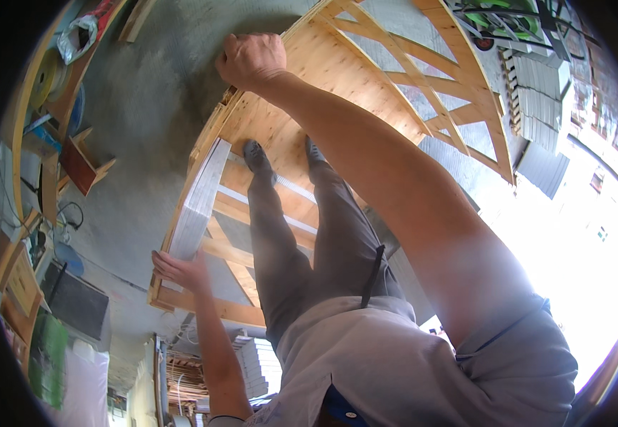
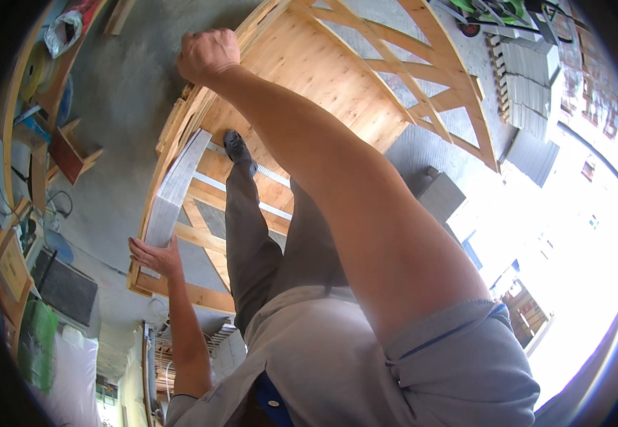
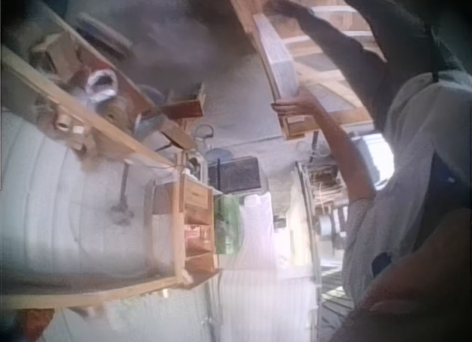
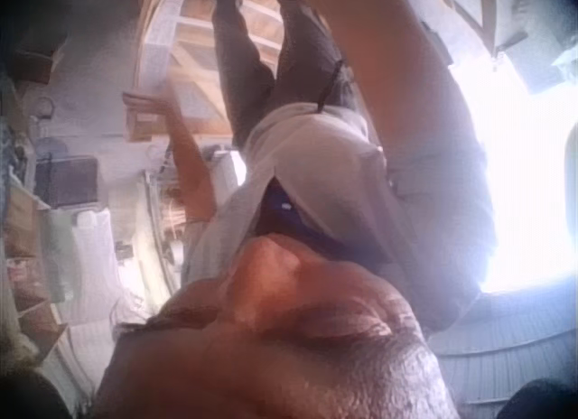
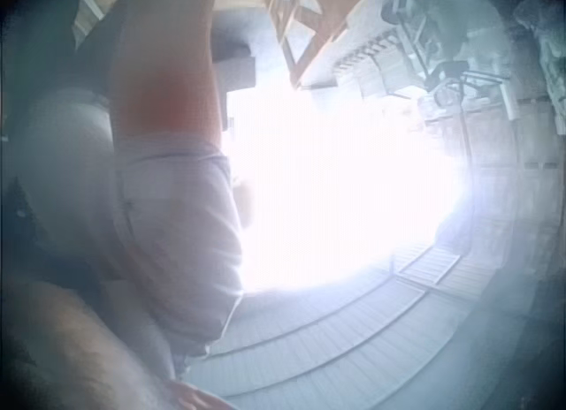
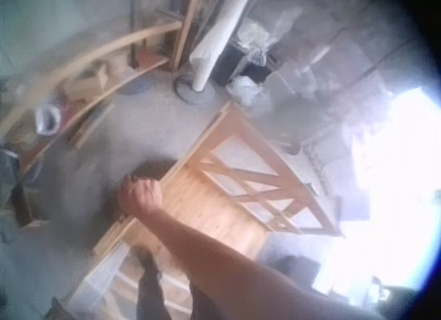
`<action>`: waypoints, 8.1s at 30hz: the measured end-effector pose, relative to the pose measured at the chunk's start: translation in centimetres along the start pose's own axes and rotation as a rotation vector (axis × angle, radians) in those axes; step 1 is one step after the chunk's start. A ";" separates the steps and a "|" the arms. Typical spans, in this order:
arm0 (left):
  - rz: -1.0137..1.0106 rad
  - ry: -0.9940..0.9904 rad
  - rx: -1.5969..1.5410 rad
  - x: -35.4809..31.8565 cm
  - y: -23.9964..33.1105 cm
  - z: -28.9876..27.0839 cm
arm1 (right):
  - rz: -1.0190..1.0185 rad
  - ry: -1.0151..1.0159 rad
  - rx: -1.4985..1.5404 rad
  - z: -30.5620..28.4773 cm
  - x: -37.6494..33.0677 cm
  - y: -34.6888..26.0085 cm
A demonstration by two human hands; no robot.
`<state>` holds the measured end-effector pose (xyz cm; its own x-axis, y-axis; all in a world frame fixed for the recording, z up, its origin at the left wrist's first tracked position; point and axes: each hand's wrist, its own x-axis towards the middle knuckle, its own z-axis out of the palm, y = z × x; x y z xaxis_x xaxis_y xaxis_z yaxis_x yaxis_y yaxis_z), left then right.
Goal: The person repeatedly picks up white rectangular panels from a stack and places them onto a wooden frame structure. The person aligns each panel by hand and sets it in place on the frame, repeating this process multiple times.
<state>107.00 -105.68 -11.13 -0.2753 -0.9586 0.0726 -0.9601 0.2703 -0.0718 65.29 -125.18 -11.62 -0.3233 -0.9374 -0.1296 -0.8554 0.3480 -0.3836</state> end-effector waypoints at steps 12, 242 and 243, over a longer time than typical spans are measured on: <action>-0.317 -0.014 0.086 -2.6 4.4 0.1 | 0.074 -0.200 0.586 -2.4 -16.8 3.6; -1.978 -0.363 -1.459 -12.3 -4.6 2.8 | 1.181 -0.832 0.927 13.8 -28.2 -8.6; -2.001 -0.350 -1.430 -11.8 -4.3 2.7 | 1.174 -0.835 0.934 13.9 -28.2 -8.6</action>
<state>114.53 -95.78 -14.33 0.4327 0.0139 -0.9014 0.5428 -0.8023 0.2482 87.34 -101.89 -17.35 -0.0147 -0.0634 -0.9979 0.2732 0.9598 -0.0650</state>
